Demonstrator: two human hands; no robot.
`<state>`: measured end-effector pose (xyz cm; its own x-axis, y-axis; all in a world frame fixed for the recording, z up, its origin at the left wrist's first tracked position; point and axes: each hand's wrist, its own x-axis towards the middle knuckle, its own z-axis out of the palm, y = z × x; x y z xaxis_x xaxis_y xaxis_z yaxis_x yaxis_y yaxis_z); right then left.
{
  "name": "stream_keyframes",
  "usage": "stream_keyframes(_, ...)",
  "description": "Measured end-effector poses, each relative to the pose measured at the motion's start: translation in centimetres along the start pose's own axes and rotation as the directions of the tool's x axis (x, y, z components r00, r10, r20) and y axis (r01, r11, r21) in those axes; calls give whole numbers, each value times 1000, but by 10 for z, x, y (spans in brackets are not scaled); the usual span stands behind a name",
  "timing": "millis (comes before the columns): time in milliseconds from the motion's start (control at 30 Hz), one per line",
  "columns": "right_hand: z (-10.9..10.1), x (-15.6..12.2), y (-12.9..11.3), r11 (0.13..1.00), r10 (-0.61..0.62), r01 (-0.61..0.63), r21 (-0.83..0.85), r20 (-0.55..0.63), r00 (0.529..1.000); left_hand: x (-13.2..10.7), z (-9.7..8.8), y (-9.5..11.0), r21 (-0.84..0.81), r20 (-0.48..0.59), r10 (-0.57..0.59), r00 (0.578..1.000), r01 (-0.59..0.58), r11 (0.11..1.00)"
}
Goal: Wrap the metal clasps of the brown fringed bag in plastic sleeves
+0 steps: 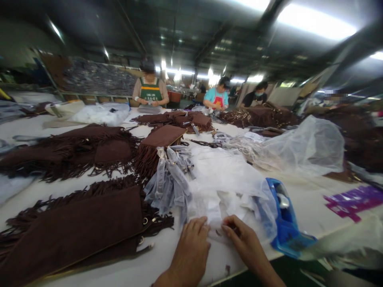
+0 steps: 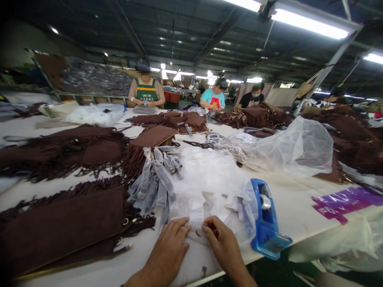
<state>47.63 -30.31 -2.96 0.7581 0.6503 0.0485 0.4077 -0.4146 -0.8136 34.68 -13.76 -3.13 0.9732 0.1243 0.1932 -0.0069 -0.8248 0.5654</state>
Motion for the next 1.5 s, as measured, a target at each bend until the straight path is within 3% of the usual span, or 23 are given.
stream_keyframes(233, 1, 1, -10, 994, -89, 93, -64, 65, 994, 0, 4, -7, -101, -84, -26, 996, 18, 995)
stream_keyframes(400, 1, 6, -10, 998, 34, -37, -59, -43, 998, 2, 3, -4, -114, -151, -27, 988, 10, 993)
stream_keyframes(533, 6, 9, -4, 982, 143, -155, -111, -103, 984, 6, 6, 2, -52, -178, 52, 983, -63, 997)
stream_keyframes(733, -4, 13, 4, 972, 181, -171, 160, -47, 982, 17, 29, -2, 136, -73, 178, 981, -167, 976)
stream_keyframes(900, -24, 6, 17, 938, 256, -200, 284, -178, 950, 20, 31, -5, 210, -67, 170, 983, -152, 966)
stream_keyframes(1000, -26, -2, 20, 977, 189, -157, 143, -246, 951, 20, 27, -3, 213, -62, 172, 983, -156, 965)
stream_keyframes(1133, -14, -6, 12, 988, 80, -99, -117, -157, 984, 18, 26, -2, 208, -66, 166, 984, -150, 967)
stream_keyframes(1267, -10, -1, 6, 990, 70, -83, -110, -115, 991, 14, 25, -3, 204, -61, 173, 983, -158, 966)
stream_keyframes(1400, -31, -1, 18, 983, 185, -181, 39, -279, 942, 12, 24, -5, 177, -30, 190, 981, -182, 967)
stream_keyframes(1467, -42, -7, 20, 970, 218, -244, -15, -395, 892, 12, 25, -6, 172, -24, 183, 983, -176, 969)
stream_keyframes(1500, -45, -12, 17, 970, 173, -229, -81, -430, 886, 12, 25, -6, 169, -23, 178, 984, -172, 970)
